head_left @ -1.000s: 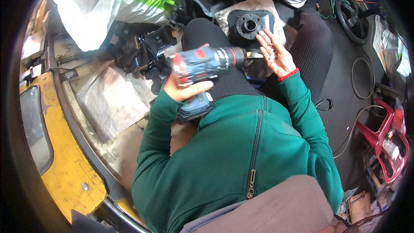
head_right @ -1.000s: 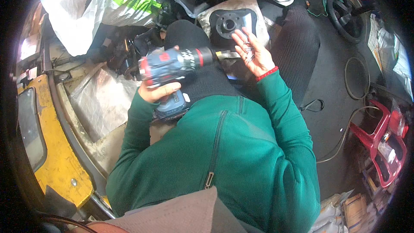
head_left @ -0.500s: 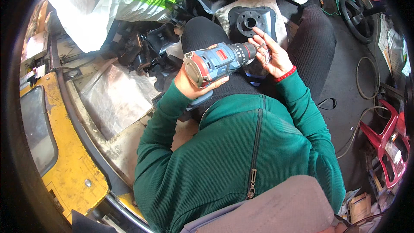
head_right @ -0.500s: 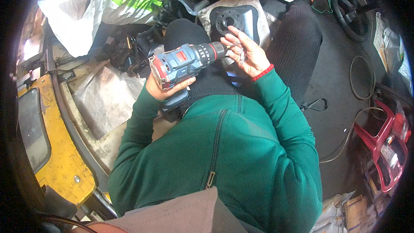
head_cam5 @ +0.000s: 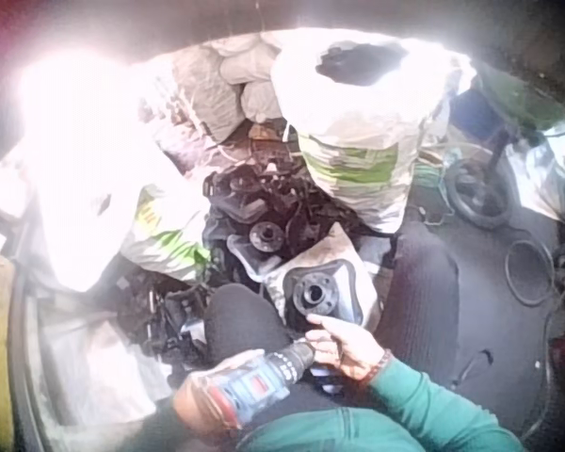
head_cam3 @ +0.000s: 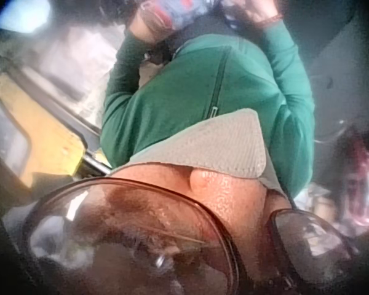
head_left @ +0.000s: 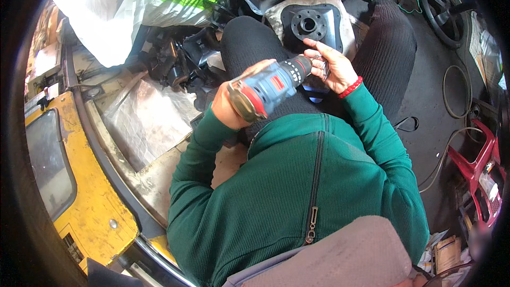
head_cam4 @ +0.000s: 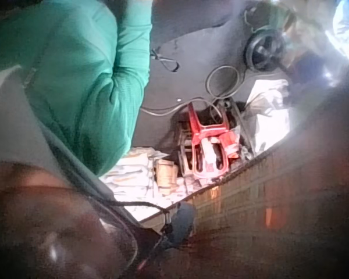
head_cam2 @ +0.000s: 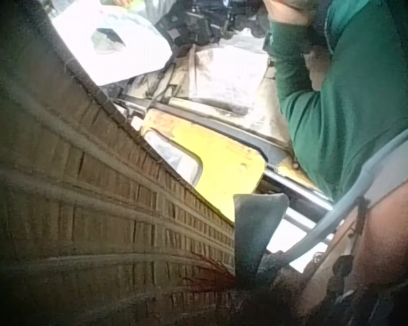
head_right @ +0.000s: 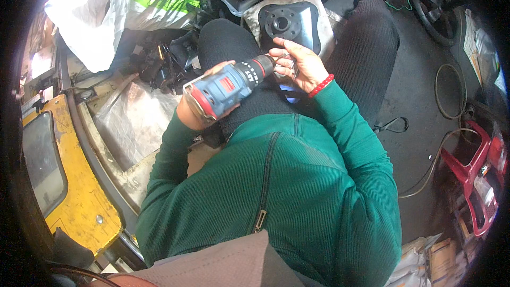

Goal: The person uses a cordless drill to fasten bolts onto black metal plates resting on their lap. They repeatedly pick up plates, align them, and secure them with bolts, then place the finished units into a nearby white bag.

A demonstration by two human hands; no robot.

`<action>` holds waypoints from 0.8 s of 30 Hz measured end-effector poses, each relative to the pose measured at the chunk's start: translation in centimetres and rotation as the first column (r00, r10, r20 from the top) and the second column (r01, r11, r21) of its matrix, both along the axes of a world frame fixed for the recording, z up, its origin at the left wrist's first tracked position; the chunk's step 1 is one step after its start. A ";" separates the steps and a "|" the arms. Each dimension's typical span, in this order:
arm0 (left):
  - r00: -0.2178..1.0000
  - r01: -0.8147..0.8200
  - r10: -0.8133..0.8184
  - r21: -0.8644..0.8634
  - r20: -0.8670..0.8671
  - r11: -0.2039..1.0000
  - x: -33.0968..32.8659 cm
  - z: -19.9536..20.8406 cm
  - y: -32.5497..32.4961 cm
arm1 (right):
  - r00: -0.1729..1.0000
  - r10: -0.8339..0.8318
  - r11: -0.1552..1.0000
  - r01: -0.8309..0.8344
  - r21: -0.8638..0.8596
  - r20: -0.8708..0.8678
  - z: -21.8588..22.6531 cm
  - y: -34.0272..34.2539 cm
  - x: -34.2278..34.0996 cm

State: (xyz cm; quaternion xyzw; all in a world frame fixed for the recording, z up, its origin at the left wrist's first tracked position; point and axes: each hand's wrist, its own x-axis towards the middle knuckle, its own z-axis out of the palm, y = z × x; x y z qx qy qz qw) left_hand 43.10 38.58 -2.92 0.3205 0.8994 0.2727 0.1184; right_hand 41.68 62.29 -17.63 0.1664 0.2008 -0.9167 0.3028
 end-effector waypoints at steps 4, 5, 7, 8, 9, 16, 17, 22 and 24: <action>0.960 -0.099 0.131 -0.136 0.248 0.986 0.5 1.7 0.8 | 0.991 -0.052 0.999 0.051 0.007 0.124 -0.4 -0.8 0.1; 0.973 -0.074 0.097 -0.117 0.208 0.990 0.6 1.5 0.7 | 0.992 -0.039 0.999 0.039 0.003 0.123 -0.6 -0.9 0.2; 0.981 -0.056 0.074 -0.103 0.181 0.993 0.6 1.6 0.6 | 0.992 -0.054 0.998 0.051 0.030 0.113 -0.6 -1.2 0.3; 0.984 -0.047 0.063 -0.097 0.168 0.994 0.6 1.6 0.6 | 0.992 -0.061 0.997 0.057 0.043 0.109 -0.5 -1.3 0.3; 0.982 -0.070 0.079 -0.056 0.173 0.996 0.6 1.6 0.6 | 0.994 -0.063 0.996 0.057 0.066 0.086 -0.3 -1.3 0.2; 0.978 -0.138 0.137 -0.004 0.156 0.990 0.3 1.3 0.4 | 0.979 -0.177 0.978 0.186 0.095 -0.100 0.8 -2.2 0.0; 0.946 -0.216 0.217 -0.029 0.240 0.976 0.4 1.7 0.2 | 0.974 -0.185 0.976 0.198 0.093 -0.127 0.6 -2.4 0.0; 0.944 -0.269 0.244 0.087 0.224 0.959 0.5 1.5 0.3 | 0.970 -0.222 0.971 0.229 0.066 -0.099 0.8 -3.1 -0.4; 0.987 -0.157 0.153 0.068 0.054 0.985 0.6 0.6 -0.1 | 0.980 -0.198 0.978 0.199 0.055 -0.035 1.1 -3.3 -0.5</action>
